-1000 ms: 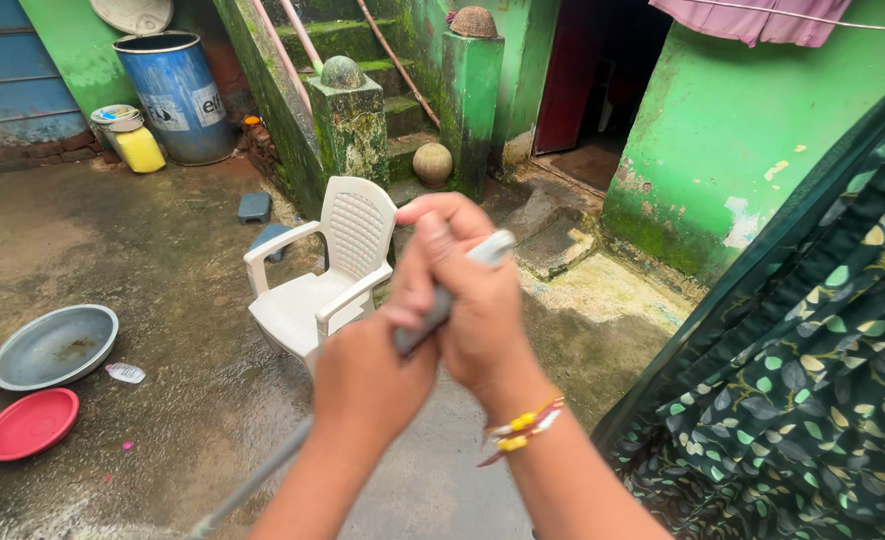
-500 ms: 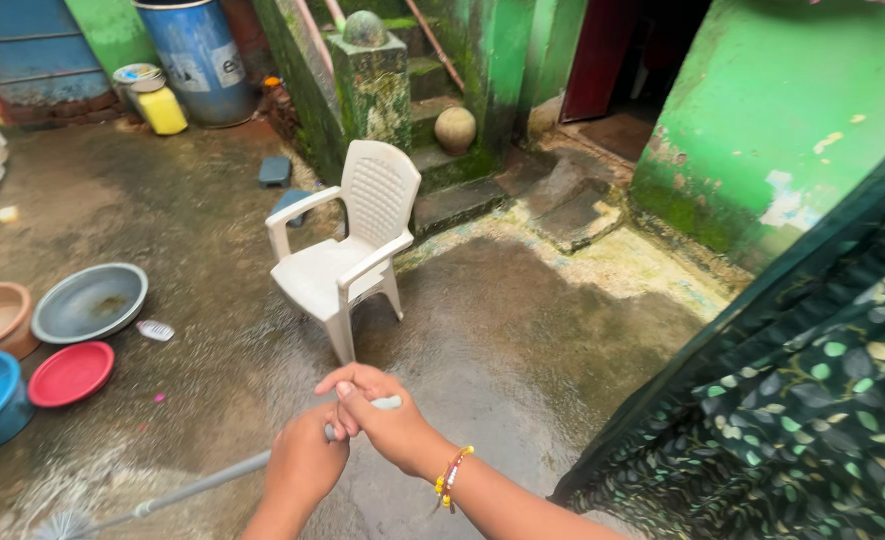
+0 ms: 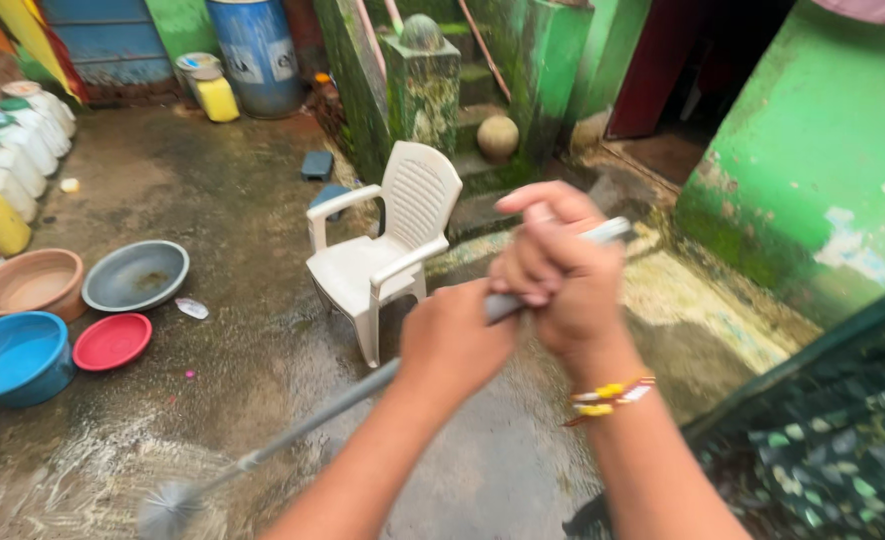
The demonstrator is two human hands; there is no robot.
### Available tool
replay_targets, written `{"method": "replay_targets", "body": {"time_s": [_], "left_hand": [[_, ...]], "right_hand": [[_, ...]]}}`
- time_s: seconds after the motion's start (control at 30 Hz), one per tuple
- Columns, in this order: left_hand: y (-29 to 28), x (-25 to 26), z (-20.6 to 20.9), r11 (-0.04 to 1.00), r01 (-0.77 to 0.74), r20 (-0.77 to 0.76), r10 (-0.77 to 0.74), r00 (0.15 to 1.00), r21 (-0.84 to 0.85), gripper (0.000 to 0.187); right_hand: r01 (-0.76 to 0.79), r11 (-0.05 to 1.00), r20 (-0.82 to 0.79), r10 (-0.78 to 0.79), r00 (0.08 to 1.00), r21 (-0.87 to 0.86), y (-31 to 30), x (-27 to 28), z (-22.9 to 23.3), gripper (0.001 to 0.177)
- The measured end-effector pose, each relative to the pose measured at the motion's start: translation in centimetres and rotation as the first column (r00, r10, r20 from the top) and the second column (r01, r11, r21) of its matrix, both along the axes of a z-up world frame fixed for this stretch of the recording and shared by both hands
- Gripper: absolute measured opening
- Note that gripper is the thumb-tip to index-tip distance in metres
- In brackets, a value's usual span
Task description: The person holds a long pole with a brush attached and scrubs a wet concrete floor in an outdoor area. The person moves around plastic buckets, bowls, and a white chair while scrubbing the ground.
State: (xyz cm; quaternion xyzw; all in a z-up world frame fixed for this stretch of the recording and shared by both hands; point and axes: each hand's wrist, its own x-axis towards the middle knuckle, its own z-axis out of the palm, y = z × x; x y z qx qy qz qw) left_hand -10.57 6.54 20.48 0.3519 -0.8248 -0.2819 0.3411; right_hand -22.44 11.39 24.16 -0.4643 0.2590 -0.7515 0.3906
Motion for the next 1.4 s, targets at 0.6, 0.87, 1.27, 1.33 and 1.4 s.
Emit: {"method": "replay_targets", "body": {"time_s": [0.6, 0.87, 1.27, 1.33, 1.4], "left_hand": [[-5.0, 11.3, -18.9, 0.884, -0.346, 0.292, 0.257, 0.921, 0.314, 0.013], [-4.1, 7.0, -6.4, 0.959, -0.280, 0.211, 0.263, 0.941, 0.050, 0.017], [-3.1, 3.4, -2.5, 0.957, -0.235, 0.105, 0.220, 0.970, 0.168, 0.020], [-5.2, 4.5, -6.7, 0.945, -0.294, 0.145, 0.274, 0.951, 0.140, 0.017], [-7.3, 6.3, -10.8, 0.927, -0.293, 0.241, 0.237, 0.941, 0.232, 0.018]], "right_hand": [[-0.229, 0.926, -0.007, 0.243, 0.970, 0.301, -5.6, 10.2, -20.5, 0.019], [-0.141, 0.983, -0.148, 0.158, 0.976, 0.114, -5.1, 5.8, -7.6, 0.020], [-0.021, 0.998, -0.034, 0.023, 0.999, 0.061, -4.0, 4.2, -2.8, 0.018], [-0.046, 0.988, -0.033, 0.051, 0.998, 0.145, -6.2, 5.4, -7.2, 0.018], [-0.076, 0.965, -0.052, 0.092, 0.994, 0.252, -8.1, 6.6, -11.7, 0.020]]}}
